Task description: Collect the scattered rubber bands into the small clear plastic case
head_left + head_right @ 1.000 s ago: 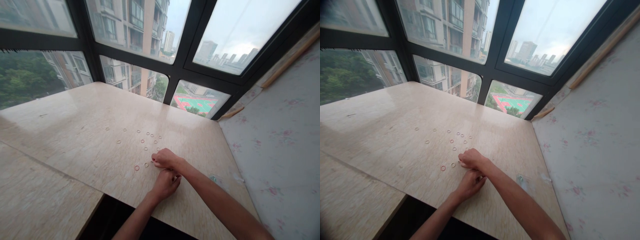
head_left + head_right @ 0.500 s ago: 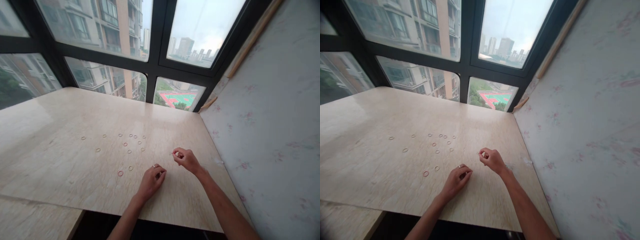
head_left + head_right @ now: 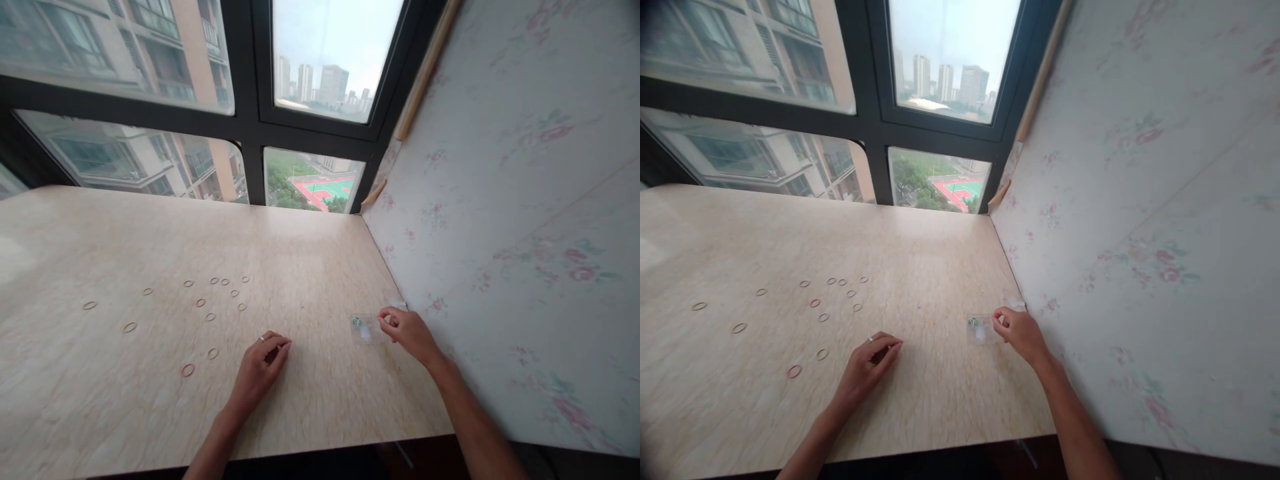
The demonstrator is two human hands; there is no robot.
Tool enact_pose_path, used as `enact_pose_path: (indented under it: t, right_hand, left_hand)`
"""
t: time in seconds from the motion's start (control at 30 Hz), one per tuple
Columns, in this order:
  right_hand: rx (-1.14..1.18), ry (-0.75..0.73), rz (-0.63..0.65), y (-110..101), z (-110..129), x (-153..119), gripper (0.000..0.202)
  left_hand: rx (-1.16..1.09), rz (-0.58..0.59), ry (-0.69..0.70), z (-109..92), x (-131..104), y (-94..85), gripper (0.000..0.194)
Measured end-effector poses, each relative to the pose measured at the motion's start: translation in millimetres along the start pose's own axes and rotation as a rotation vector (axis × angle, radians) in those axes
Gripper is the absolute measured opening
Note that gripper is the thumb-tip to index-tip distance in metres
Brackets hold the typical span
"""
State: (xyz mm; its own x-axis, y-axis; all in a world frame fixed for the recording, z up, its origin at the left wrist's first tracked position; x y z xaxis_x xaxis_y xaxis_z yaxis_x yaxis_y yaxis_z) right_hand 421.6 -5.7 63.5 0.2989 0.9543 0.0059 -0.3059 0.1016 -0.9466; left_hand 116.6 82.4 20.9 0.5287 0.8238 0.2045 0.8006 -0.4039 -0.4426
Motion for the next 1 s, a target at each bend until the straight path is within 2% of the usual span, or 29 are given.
enact_pose_path:
  t: [0.17,0.53,0.67,0.77,0.9,1.0]
  right_hand:
    - [-0.179,-0.071,0.13,12,8,11,0.022]
    - [-0.227,-0.142,0.167,4,14,14,0.027]
    - [-0.101,-0.132,0.082,-6,12,6,0.03]
    - [0.067,-0.094,0.007,-4,3,-10,0.034]
    - [0.258,0.042,-0.152,13,-28,-46,0.04]
    - [0.297,0.171,-0.273,27,-56,-71,0.044]
  left_hand:
    - [0.008,-0.005,-0.005,-1,1,-0.3,0.024]
    - [0.023,-0.033,0.006,0,1,-0.3,0.025]
    - [0.026,-0.036,0.004,0,1,-0.8,0.023]
    - [0.005,-0.043,-0.012,0,0,-2.8,0.022]
    - [-0.083,-0.113,-0.012,-6,-5,-13.4,0.023]
    - [-0.045,-0.189,0.021,-14,-5,-32.5,0.023]
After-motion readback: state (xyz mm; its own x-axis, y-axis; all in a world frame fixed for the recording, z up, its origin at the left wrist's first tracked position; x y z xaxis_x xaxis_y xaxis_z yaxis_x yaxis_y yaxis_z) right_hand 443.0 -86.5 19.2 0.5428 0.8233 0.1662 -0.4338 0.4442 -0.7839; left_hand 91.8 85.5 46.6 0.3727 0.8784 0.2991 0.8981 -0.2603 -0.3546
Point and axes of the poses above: each hand's wrist, its own x-axis towards the middle knuckle, its own y-axis out of the palm, z = x × y, the point moved 7 cm from there along x, towards the middle knuckle, and after that the axes turned 6 degrees about -x, right-handed, at the moved point
